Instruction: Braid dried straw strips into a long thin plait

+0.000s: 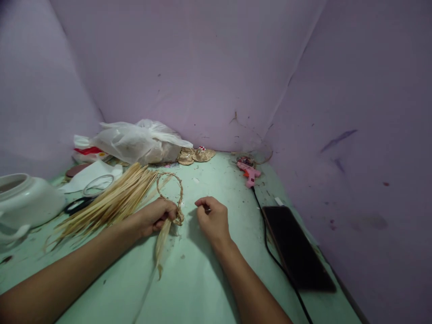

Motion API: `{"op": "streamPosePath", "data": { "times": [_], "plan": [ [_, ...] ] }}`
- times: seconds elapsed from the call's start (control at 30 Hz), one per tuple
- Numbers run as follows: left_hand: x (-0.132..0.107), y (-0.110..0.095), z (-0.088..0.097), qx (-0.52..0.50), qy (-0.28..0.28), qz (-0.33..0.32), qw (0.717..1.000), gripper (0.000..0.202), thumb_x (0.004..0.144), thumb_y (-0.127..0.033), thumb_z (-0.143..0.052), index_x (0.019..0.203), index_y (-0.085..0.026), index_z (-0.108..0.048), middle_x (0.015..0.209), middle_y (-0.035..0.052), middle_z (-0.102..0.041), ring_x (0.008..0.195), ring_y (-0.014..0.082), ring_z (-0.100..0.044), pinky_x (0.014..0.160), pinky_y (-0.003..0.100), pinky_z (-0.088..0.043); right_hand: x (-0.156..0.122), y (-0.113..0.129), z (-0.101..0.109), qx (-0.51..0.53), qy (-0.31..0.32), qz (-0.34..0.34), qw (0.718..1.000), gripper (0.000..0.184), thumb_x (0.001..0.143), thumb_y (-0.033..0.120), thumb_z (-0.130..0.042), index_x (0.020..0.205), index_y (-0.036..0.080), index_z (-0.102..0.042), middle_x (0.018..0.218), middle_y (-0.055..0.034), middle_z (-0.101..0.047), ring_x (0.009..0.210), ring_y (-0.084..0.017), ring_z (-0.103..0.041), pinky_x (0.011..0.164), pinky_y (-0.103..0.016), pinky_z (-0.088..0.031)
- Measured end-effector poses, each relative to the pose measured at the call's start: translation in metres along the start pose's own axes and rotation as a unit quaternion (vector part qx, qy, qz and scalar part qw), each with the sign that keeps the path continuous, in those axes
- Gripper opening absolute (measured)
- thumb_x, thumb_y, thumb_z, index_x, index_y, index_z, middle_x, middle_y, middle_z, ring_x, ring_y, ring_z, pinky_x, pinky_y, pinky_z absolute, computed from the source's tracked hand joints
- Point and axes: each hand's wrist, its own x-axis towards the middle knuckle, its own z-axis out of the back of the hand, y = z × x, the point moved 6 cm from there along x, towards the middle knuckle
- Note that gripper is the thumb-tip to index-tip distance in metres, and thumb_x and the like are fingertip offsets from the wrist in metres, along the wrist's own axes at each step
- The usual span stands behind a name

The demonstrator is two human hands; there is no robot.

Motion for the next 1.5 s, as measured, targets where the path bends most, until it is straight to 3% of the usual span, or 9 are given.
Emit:
{"op": "streamPosePath", "data": {
  "times": [0.1, 0.23, 0.5, 0.63, 0.8, 1.0, 1.27, 1.4, 1.5],
  "plan": [
    [-0.001, 0.001, 0.0, 0.034, 0.026, 0.007, 0.999, 0.013, 0.046, -0.014, -0.045, 0.041, -0.017, -0.033, 0.032, -0.008, -0.024, 0.027, 0.0029, -0.015, 0.03, 0.019, -0.003, -0.003, -0.007, -0.016, 0.162, 0.08, -0.135, 0.974, 0.017, 0.067, 0.026, -0.053, 0.077, 0.014, -0.059, 0.069, -0.0036, -0.06, 0.057, -0.012, -0.054, 0.051, -0.025, -0.044],
    [-0.003, 0.002, -0.007, 0.108, 0.088, -0.022, 0.99, 0.013, 0.052, -0.017, -0.052, 0.047, -0.017, -0.04, 0.035, -0.008, -0.028, 0.027, 0.0034, -0.019, 0.029, 0.019, -0.007, -0.012, 0.003, -0.035, 0.234, 0.174, -0.164, 0.942, 0.019, 0.061, 0.029, -0.063, 0.066, 0.012, -0.058, 0.054, 0.0002, -0.055, 0.048, -0.007, -0.047, 0.047, -0.02, -0.039],
    [-0.005, 0.002, 0.014, 0.156, 0.181, -0.041, 0.97, 0.026, 0.062, -0.036, -0.058, 0.051, -0.015, -0.048, 0.034, -0.0067, -0.029, 0.029, 0.0039, -0.02, 0.03, 0.019, -0.008, 0.012, -0.028, 0.015, 0.375, -0.006, -0.275, 0.885, 0.018, 0.061, 0.029, -0.063, 0.064, 0.017, -0.049, 0.051, 0.0045, -0.051, 0.046, -0.007, -0.048, 0.054, -0.023, -0.045],
    [-0.026, 0.0, 0.012, 0.227, 0.316, -0.048, 0.92, 0.02, 0.058, -0.029, -0.064, 0.05, -0.013, -0.054, 0.038, -0.0041, -0.038, 0.034, 0.0045, -0.027, 0.034, 0.019, -0.017, 0.022, -0.041, 0.052, 0.276, -0.148, -0.257, 0.914, 0.016, 0.062, 0.029, -0.06, 0.066, 0.019, -0.05, 0.038, 0.0107, -0.028, 0.033, -0.004, -0.023, 0.035, -0.017, -0.026],
    [-0.07, -0.004, -0.012, 0.337, 0.43, -0.042, 0.837, 0.008, 0.06, -0.018, -0.061, 0.053, -0.014, -0.06, 0.046, -0.0015, -0.05, 0.044, 0.0085, -0.042, 0.043, 0.019, -0.031, 0.023, -0.026, 0.066, -0.019, -0.18, -0.147, 0.972, 0.031, 0.058, 0.045, -0.062, 0.06, 0.015, -0.058, 0.047, 0.0039, -0.043, 0.043, -0.008, -0.035, 0.042, -0.021, -0.026],
    [-0.061, -0.006, -0.007, 0.486, 0.31, -0.095, 0.812, 0.004, 0.056, -0.019, -0.062, 0.052, -0.016, -0.062, 0.042, -0.0035, -0.048, 0.039, 0.0085, -0.039, 0.038, 0.019, -0.027, 0.022, -0.004, 0.052, -0.229, -0.083, -0.022, 0.97, 0.039, 0.075, 0.047, -0.042, 0.054, 0.017, -0.058, 0.059, -0.0036, -0.056, 0.059, -0.015, -0.048, 0.054, -0.024, -0.03],
    [-0.075, -0.059, 0.034, 0.382, 0.097, -0.224, 0.891, 0.037, 0.047, -0.035, -0.071, 0.08, -0.02, -0.066, 0.079, 0.006, -0.064, 0.058, 0.0162, -0.052, 0.049, 0.021, -0.033, 0.034, -0.008, 0.041, -0.092, -0.003, -0.056, 0.994, 0.038, 0.075, 0.038, -0.044, 0.099, 0.013, -0.06, 0.068, -0.0049, -0.064, 0.05, -0.014, -0.046, 0.05, -0.025, -0.032],
    [-0.051, -0.078, 0.04, 0.267, -0.048, -0.228, 0.935, 0.042, 0.053, -0.034, -0.067, 0.092, -0.019, -0.061, 0.094, 0.0071, -0.061, 0.072, 0.0162, -0.054, 0.062, 0.021, -0.036, 0.049, -0.004, 0.03, -0.01, 0.044, -0.065, 0.997, 0.036, 0.074, 0.036, -0.047, 0.1, 0.013, -0.055, 0.067, -0.0042, -0.064, 0.047, -0.011, -0.042, 0.046, -0.023, -0.031],
    [-0.02, -0.073, 0.017, 0.157, 0.011, -0.168, 0.973, 0.027, 0.06, -0.034, -0.061, 0.079, -0.014, -0.058, 0.068, 0.0033, -0.058, 0.058, 0.0134, -0.052, 0.053, 0.021, -0.036, 0.063, -0.003, 0.024, 0.049, 0.043, -0.06, 0.996, 0.028, 0.073, 0.037, -0.049, 0.086, 0.014, -0.057, 0.072, -0.0058, -0.063, 0.059, -0.013, -0.052, 0.053, -0.023, -0.037]
  ]
}}
